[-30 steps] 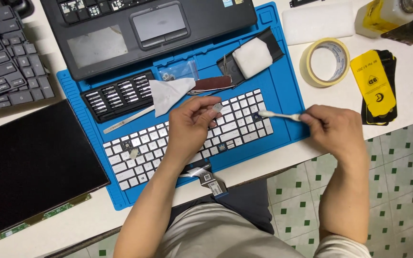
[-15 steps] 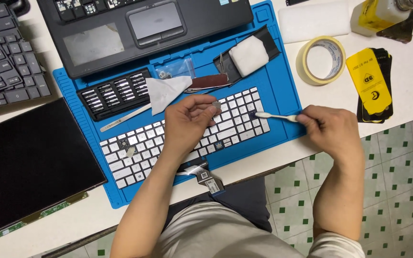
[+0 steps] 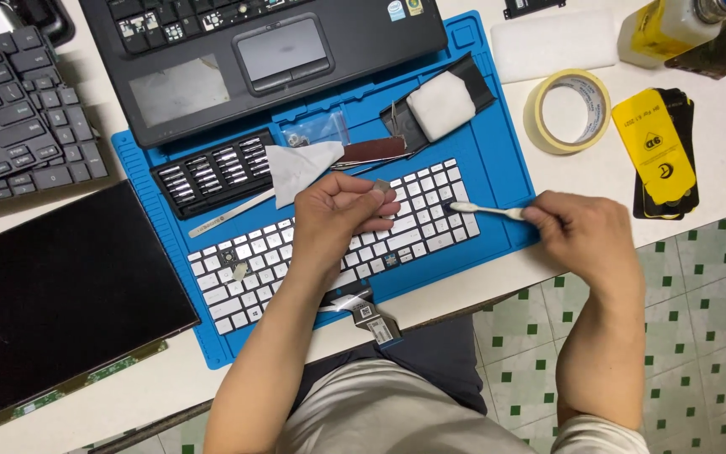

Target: Cleaning a laptop keyboard frame and individual keys using a toothbrush and tweezers on a repair bench.

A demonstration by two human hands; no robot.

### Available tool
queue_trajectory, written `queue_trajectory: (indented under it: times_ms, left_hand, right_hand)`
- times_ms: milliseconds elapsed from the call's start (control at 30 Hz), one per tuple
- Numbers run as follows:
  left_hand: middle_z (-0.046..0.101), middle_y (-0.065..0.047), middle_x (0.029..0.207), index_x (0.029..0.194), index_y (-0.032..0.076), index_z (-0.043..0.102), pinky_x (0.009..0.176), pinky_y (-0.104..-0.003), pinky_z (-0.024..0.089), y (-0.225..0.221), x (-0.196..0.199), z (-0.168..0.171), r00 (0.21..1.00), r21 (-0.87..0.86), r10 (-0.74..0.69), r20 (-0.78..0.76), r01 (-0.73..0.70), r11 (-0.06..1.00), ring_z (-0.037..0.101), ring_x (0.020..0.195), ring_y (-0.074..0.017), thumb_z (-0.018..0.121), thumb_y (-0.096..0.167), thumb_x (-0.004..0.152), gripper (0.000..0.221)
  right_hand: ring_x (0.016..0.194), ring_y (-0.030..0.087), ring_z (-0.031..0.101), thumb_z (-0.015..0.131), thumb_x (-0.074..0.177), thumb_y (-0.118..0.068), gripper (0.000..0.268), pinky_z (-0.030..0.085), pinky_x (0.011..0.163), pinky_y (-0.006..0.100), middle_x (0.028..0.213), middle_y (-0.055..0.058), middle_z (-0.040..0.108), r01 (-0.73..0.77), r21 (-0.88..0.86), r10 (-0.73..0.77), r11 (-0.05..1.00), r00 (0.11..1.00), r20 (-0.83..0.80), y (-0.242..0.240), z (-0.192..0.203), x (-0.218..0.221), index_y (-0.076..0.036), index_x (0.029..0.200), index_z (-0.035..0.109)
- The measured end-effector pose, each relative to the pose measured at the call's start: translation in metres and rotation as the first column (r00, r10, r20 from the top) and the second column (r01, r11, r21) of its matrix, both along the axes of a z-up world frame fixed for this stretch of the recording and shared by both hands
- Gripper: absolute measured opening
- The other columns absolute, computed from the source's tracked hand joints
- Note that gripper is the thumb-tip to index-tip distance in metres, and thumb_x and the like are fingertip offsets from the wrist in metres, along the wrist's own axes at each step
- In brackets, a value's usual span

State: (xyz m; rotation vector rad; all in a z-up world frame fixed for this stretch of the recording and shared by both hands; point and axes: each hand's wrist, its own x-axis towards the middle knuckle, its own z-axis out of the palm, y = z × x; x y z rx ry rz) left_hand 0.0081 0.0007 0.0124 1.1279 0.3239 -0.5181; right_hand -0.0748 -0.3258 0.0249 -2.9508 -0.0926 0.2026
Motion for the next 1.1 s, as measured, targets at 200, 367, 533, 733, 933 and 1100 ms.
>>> queue_trajectory:
  times_ms: [200,367,533,733,933,1100]
  left_hand:
    - [0.079,-0.029,0.098,0.095,-0.001,0.069,0.068,-0.033,0.07,0.001,-0.001,-0.002,1.0,-0.008,-0.006,0.022,0.006,1.0,0.081,0.082,-0.0297,0.076,0.0,0.086,0.012]
    - [0.079,-0.024,0.09,0.096,-0.001,0.069,0.065,-0.031,0.068,0.001,-0.002,-0.004,0.99,0.044,-0.003,0.141,-0.003,0.999,0.08,0.077,-0.0274,0.075,-0.001,0.088,0.01]
    - [0.078,-0.022,0.087,0.098,0.0,0.069,0.064,-0.031,0.068,0.001,-0.003,-0.011,0.974,0.012,0.047,0.224,-0.051,0.999,0.08,0.076,-0.0279,0.073,-0.004,0.09,0.01]
    - [0.076,-0.019,0.085,0.101,-0.001,0.07,0.065,-0.029,0.068,0.002,-0.003,-0.012,0.954,0.018,0.081,0.29,-0.09,0.996,0.079,0.076,-0.0256,0.071,-0.005,0.092,0.01]
    - [0.075,-0.017,0.083,0.102,-0.002,0.073,0.063,-0.027,0.066,0.002,-0.003,-0.013,0.958,0.064,0.064,0.28,-0.086,0.994,0.079,0.077,-0.0255,0.069,-0.002,0.093,0.01]
    - [0.076,-0.016,0.079,0.105,-0.002,0.075,0.062,-0.026,0.064,0.001,-0.003,-0.017,0.958,0.093,0.036,0.286,-0.066,0.994,0.078,0.074,-0.0231,0.068,-0.001,0.095,0.013]
  right_hand:
    - [0.065,0.023,0.061,0.061,0.104,-0.038,0.026,0.046,0.059,0.04,0.07,-0.004,0.067,-0.007,0.02,0.007,1.0,1.0,-0.01,-0.001,0.001,-0.001,-0.02,0.087,0.069]
    - [0.062,0.02,0.056,0.066,0.104,-0.029,0.018,0.044,0.058,0.039,0.068,-0.003,0.063,-0.014,0.053,0.011,0.998,0.998,0.058,0.002,-0.001,-0.001,-0.02,0.09,0.071]
    - [0.063,0.02,0.056,0.064,0.106,-0.03,0.024,0.044,0.059,0.038,0.068,-0.003,0.061,-0.013,0.025,0.012,1.0,0.997,0.073,0.0,0.0,0.001,-0.018,0.085,0.068]
    - [0.062,0.021,0.057,0.063,0.106,-0.033,0.026,0.044,0.058,0.038,0.067,-0.003,0.061,-0.004,0.026,0.003,1.0,0.999,0.043,0.0,0.002,0.0,-0.019,0.085,0.067]
    - [0.062,0.02,0.054,0.065,0.106,-0.031,0.025,0.041,0.056,0.038,0.068,-0.004,0.059,-0.02,0.052,0.015,0.998,0.996,0.086,0.001,-0.002,-0.002,-0.019,0.084,0.066]
    - [0.065,0.019,0.055,0.066,0.107,-0.029,0.023,0.04,0.058,0.038,0.07,-0.004,0.059,0.029,-0.002,-0.028,1.0,0.993,0.116,0.003,-0.001,-0.002,-0.019,0.086,0.068]
